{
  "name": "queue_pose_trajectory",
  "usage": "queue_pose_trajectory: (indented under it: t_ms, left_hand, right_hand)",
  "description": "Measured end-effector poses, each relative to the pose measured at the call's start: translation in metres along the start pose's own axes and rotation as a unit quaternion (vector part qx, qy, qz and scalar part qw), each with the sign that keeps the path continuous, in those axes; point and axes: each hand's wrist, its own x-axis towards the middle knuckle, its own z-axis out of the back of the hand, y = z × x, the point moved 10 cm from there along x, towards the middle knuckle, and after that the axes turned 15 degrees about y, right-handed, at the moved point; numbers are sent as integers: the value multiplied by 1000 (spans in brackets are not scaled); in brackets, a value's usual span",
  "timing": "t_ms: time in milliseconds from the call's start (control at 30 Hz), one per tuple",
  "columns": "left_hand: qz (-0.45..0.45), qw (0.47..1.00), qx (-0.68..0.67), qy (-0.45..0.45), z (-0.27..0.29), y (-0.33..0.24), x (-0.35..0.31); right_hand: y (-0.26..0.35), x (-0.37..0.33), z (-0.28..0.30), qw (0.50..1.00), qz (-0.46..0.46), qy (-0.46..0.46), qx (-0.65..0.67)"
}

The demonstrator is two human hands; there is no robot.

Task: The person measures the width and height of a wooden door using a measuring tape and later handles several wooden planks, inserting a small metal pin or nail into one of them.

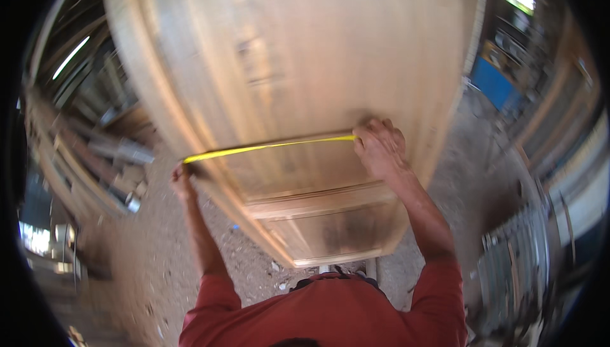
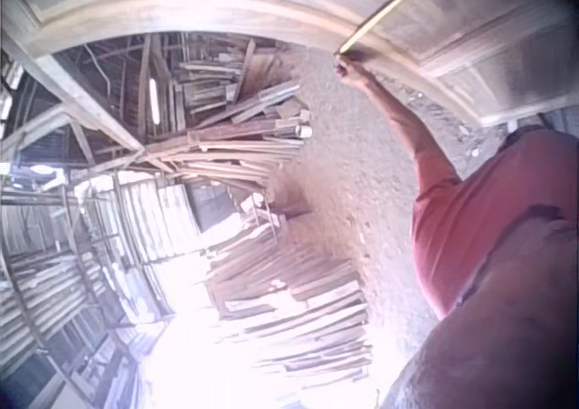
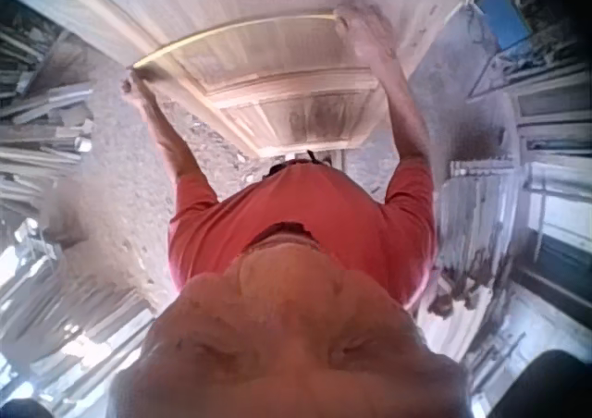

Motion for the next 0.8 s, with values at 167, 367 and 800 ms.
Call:
queue_pose_trajectory:
  t_ms: [167,367,800]
  left_hand:
    - [-23,1000,11,-12,-10,-13,-3]
    - [-24,999,27,-5,-36,-33,-21]
    - [-55,982,180,25,-43,-47,-37]
  right_hand:
    - [-139,-42,56,992,-78,-70,-68]
    - [-241,-67,88,980,-122,-110,-113]
    - [-272,-62,82,972,-104,-158,-140]
